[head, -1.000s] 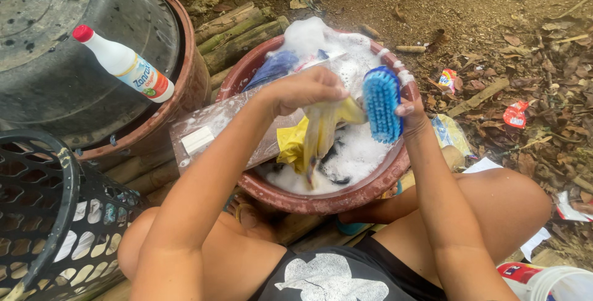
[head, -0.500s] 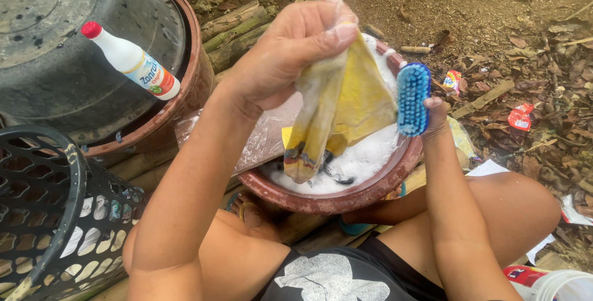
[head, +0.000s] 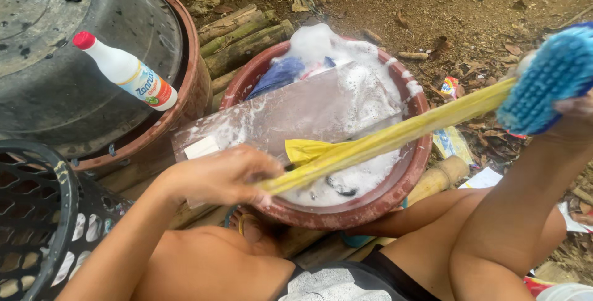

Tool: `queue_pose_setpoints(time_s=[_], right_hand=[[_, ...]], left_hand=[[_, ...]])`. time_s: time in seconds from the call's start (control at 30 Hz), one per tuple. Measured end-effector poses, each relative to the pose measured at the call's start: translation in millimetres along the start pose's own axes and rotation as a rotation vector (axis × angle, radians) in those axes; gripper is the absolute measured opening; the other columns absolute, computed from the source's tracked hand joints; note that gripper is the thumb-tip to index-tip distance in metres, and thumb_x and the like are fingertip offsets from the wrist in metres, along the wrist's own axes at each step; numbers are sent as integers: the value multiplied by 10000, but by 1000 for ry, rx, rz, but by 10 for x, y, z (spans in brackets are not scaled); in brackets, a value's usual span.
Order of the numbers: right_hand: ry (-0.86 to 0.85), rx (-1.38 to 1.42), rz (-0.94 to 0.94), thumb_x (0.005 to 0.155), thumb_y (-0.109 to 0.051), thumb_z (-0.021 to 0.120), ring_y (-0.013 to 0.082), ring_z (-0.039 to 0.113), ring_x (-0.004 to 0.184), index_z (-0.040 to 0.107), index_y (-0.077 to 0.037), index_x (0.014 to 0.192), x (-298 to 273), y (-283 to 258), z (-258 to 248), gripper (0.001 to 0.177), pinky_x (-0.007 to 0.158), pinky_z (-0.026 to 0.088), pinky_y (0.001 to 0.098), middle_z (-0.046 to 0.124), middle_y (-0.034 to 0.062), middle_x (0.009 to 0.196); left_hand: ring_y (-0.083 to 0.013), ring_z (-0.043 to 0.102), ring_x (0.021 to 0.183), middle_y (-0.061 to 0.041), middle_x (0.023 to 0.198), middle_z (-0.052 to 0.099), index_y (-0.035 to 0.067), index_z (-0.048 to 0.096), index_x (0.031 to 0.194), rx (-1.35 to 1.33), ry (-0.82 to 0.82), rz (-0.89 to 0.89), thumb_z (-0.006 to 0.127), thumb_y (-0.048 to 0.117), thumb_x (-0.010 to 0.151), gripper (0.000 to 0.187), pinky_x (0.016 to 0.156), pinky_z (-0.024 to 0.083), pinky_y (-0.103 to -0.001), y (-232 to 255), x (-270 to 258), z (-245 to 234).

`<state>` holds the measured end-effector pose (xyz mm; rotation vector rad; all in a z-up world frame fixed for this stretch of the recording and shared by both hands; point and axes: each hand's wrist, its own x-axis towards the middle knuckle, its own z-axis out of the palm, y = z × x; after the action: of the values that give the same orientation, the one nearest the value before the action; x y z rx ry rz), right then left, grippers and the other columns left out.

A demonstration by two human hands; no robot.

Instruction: The person scrubs a yellow t-shirt using a brush and a bar of soap on a wooden board inside a basin of soapy water. They lift and move sections of the shirt to ensure it is thoroughly cleaned.

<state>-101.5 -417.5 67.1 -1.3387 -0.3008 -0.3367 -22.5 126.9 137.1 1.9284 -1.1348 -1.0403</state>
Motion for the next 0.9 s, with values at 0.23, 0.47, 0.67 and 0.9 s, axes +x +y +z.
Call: queue_pose_setpoints(time_s=[0.23,0.47,0.67,0.9], right_hand=[[-2,-580,419,745,-289,697,150,616,839,642,-67,1156,1172,1112,323,470,758,524,315,638,19,964],[32,-1271,20,796,-150,786,446,587,997,560,7,1152,1069,3636,1764,450,868,501,514,575,249,1093],[-460,-1288,-56,848,-181,691,342,632,1167,677,-253,1246,-128,4140,2405,405,944,531,447,650,196,1309],[-64,-1537,241,907,-299,683,379,647,812,731,-174,1188,755,3805,1641,311,684,537,503,655,204,956]], left_hand=[[-155,616,794,-82,822,734,13,790,884,-339,131,81,747,214,955,218,745,493,-321,-1780,304,-124],[-316,725,632,-177,726,715,56,720,926,12,839,-508,666,223,917,175,673,572,-429,-3281,883,607],[-427,686,660,-218,706,694,54,690,879,350,964,-483,690,211,846,160,608,544,-530,-3076,757,746],[-394,677,617,-175,706,690,46,675,894,369,1034,-399,703,177,854,139,557,532,-497,-2922,699,766]])
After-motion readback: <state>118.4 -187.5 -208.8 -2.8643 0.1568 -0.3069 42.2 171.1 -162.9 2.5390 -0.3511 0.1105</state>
